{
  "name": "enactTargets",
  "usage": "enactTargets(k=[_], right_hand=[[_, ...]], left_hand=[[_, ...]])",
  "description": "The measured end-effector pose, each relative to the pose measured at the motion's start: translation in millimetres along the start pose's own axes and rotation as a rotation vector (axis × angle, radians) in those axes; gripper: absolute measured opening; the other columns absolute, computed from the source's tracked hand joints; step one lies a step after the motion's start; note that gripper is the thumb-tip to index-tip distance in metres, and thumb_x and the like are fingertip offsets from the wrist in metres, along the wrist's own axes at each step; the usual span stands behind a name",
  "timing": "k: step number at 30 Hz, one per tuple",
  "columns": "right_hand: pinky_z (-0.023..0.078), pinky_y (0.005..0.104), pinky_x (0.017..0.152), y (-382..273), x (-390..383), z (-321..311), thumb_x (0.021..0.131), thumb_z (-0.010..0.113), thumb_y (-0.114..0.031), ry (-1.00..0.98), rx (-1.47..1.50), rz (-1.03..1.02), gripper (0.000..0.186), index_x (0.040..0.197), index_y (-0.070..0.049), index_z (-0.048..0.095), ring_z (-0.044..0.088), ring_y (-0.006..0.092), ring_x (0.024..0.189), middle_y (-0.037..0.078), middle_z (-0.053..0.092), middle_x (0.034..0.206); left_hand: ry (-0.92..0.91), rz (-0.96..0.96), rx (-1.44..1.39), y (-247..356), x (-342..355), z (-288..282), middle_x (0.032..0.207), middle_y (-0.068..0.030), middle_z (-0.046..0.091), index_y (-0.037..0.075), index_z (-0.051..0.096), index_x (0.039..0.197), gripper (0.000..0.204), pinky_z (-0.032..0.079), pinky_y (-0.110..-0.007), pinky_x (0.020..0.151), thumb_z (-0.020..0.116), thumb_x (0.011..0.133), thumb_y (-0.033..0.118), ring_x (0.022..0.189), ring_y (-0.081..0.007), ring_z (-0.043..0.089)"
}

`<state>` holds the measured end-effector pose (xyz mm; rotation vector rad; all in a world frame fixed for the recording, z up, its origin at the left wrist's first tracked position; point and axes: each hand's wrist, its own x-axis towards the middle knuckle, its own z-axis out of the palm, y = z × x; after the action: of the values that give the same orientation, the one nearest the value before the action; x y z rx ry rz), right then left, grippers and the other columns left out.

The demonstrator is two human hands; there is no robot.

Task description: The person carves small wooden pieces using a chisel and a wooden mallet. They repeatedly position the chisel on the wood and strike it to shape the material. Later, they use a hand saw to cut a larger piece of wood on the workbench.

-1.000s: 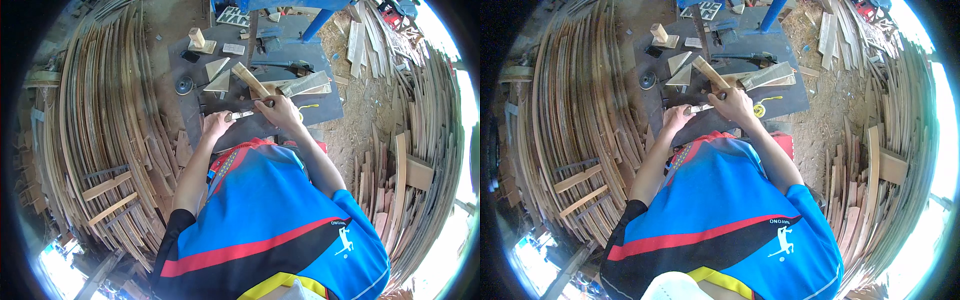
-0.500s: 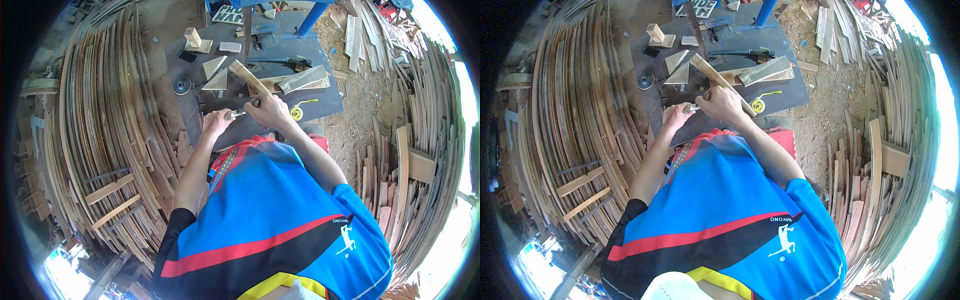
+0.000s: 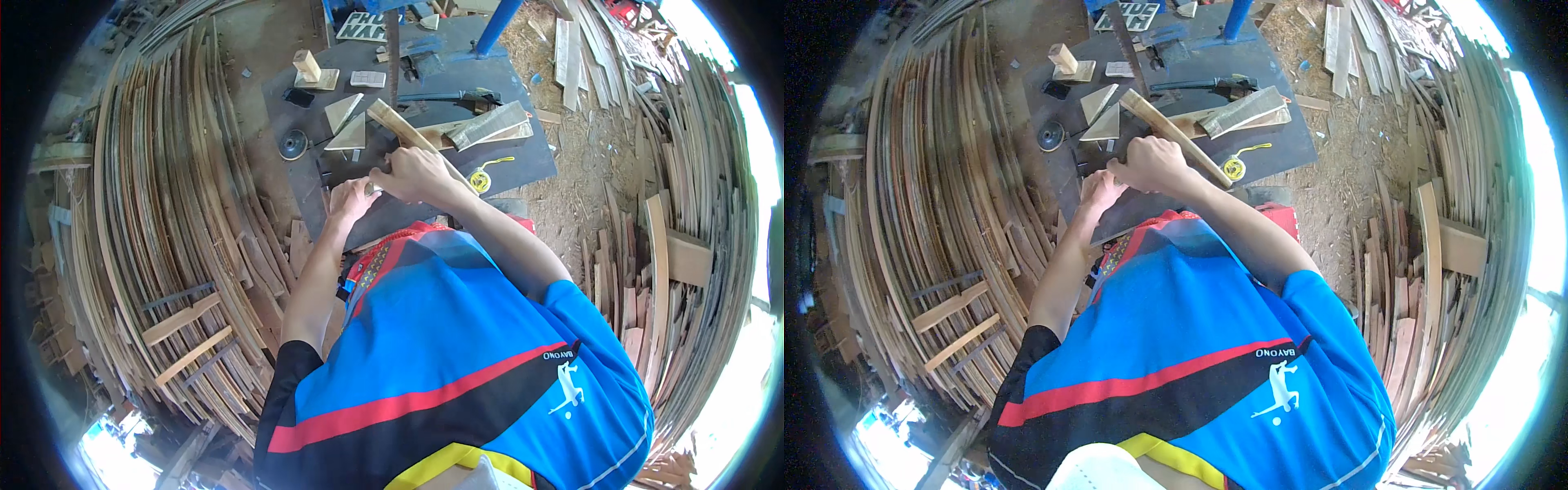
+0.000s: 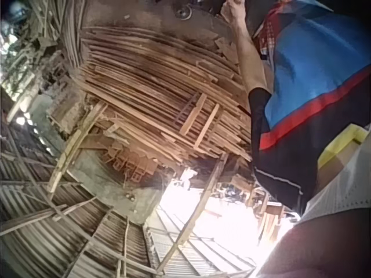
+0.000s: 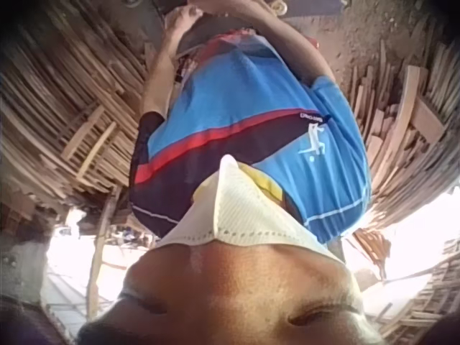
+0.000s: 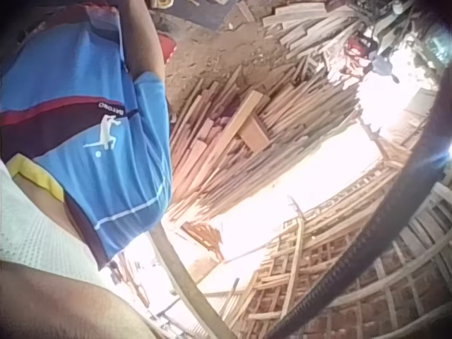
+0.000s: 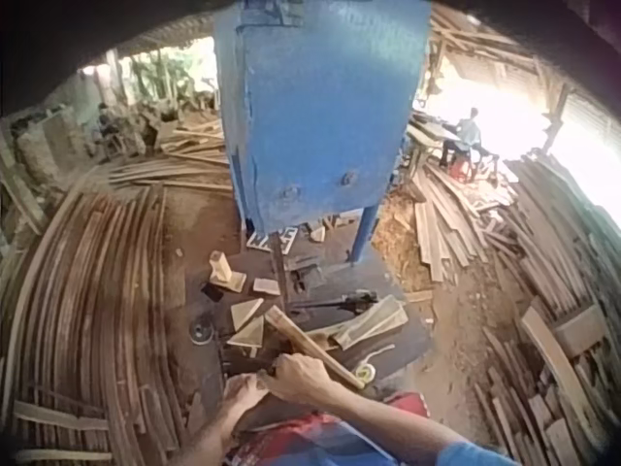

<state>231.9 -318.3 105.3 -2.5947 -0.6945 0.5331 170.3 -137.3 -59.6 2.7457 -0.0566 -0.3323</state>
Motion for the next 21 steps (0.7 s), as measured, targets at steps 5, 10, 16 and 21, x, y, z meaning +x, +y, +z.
enactTargets(k=[5, 10, 16, 21], right_hand=[[0.059, 0.035, 0.068, -17, 4, -18, 0.09, 0.05, -0.051, -0.213, 0.234, 0.155, 0.059, 0.066, -0.001, 0.073, 0.071, 0.0212, 0.056, 0.009, 0.067, 0.056], [0.06, 0.0332, 0.071, -1, 10, -17, 0.091, 0.049, -0.057, -0.285, 0.29, 0.195, 0.065, 0.065, -0.002, 0.073, 0.073, 0.0201, 0.059, 0.008, 0.069, 0.058], [0.062, 0.0362, 0.067, -17, 10, -14, 0.089, 0.051, -0.062, -0.345, 0.224, 0.158, 0.069, 0.068, -0.001, 0.074, 0.073, 0.0226, 0.06, 0.01, 0.071, 0.063], [0.06, 0.0325, 0.063, 1, -8, -27, 0.091, 0.048, -0.044, -0.4, 0.331, 0.135, 0.047, 0.106, -0.008, 0.074, 0.072, 0.0188, 0.06, 0.007, 0.072, 0.068]], left_hand=[[-0.043, 0.073, -0.022, -12, 3, 10, 0.092, -0.0125, 0.074, 0.012, 0.07, 0.105, 0.035, 0.058, -0.046, 0.076, 0.077, 0.083, 0.039, 0.087, -0.0331, 0.072], [0.043, 0.147, -0.094, 1, 4, 8, 0.094, -0.0136, 0.074, 0.011, 0.069, 0.106, 0.037, 0.057, -0.045, 0.078, 0.076, 0.083, 0.039, 0.088, -0.0337, 0.072], [-0.057, 0.089, -0.107, -27, 15, 34, 0.092, -0.0153, 0.073, 0.016, 0.071, 0.105, 0.03, 0.056, -0.047, 0.077, 0.072, 0.086, 0.04, 0.09, -0.0359, 0.071], [-0.02, 0.056, -0.088, 8, 10, -8, 0.095, -0.0154, 0.073, 0.019, 0.073, 0.105, 0.029, 0.056, -0.048, 0.077, 0.07, 0.088, 0.041, 0.092, -0.0364, 0.071]])
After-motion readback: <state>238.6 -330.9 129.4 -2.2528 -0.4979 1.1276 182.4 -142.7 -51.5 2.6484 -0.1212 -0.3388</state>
